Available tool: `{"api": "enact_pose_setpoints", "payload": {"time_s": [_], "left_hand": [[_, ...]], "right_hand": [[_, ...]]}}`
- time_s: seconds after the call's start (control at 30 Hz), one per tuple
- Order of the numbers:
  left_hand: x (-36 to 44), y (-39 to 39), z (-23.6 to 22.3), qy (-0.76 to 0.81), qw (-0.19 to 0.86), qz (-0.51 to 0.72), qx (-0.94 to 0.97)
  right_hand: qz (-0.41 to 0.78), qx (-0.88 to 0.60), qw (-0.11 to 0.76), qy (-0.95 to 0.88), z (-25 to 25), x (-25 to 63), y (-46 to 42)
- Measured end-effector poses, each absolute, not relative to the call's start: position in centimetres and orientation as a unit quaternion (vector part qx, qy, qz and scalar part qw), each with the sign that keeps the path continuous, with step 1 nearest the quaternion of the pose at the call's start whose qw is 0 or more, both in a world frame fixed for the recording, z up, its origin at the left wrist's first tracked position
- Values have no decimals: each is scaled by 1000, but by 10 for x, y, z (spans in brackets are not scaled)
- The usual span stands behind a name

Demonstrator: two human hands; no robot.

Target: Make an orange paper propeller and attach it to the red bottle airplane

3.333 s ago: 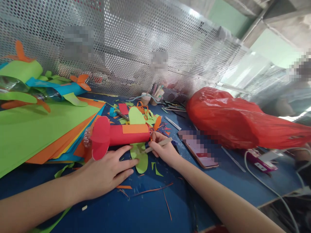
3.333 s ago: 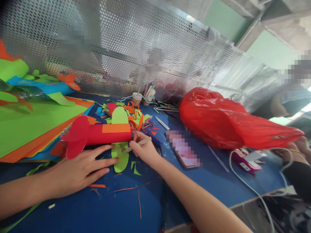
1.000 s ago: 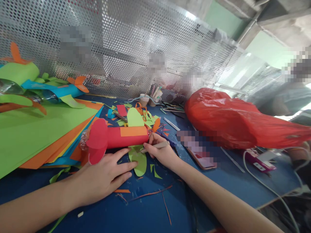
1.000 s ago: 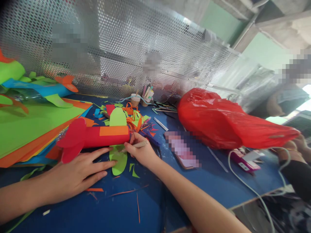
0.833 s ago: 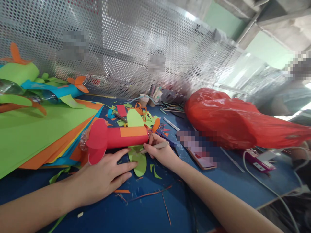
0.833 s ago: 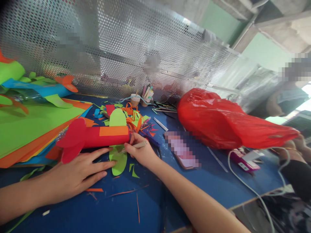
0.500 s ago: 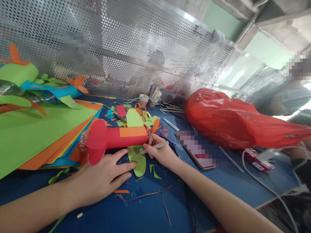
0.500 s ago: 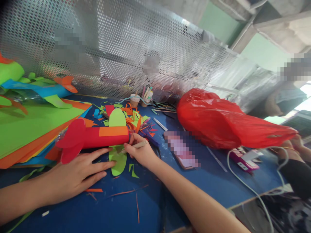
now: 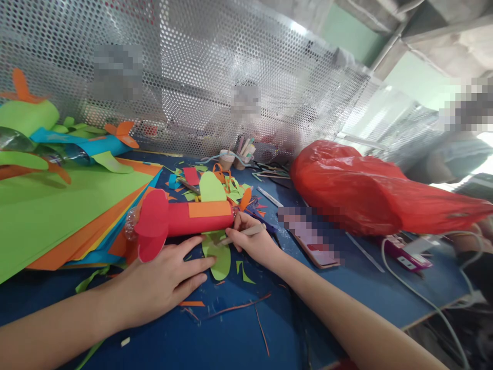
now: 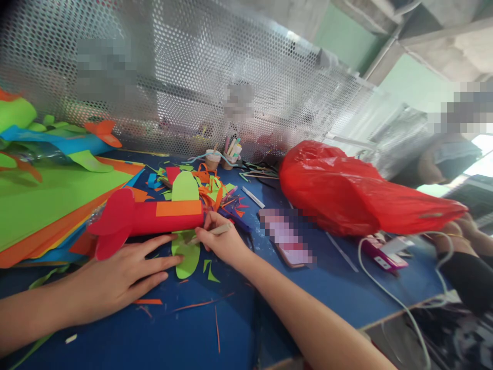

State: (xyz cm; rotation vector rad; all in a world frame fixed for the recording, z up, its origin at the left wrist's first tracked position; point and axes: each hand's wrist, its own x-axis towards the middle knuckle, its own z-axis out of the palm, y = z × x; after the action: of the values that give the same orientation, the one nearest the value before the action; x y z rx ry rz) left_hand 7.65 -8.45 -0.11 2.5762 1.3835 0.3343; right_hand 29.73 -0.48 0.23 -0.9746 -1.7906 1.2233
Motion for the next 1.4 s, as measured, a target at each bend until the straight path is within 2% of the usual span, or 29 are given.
{"api": "enact_pose_setpoints", "payload": {"time_s": [1.0,1.4], "left_hand": [[77,-85,-2,474,97,98,869],[76,-87,-5,470,90,133,868]], "right_hand": [[489,-377,371,-693,4,298,-5],[477,-404,372,-686,6,298,-5]]}}
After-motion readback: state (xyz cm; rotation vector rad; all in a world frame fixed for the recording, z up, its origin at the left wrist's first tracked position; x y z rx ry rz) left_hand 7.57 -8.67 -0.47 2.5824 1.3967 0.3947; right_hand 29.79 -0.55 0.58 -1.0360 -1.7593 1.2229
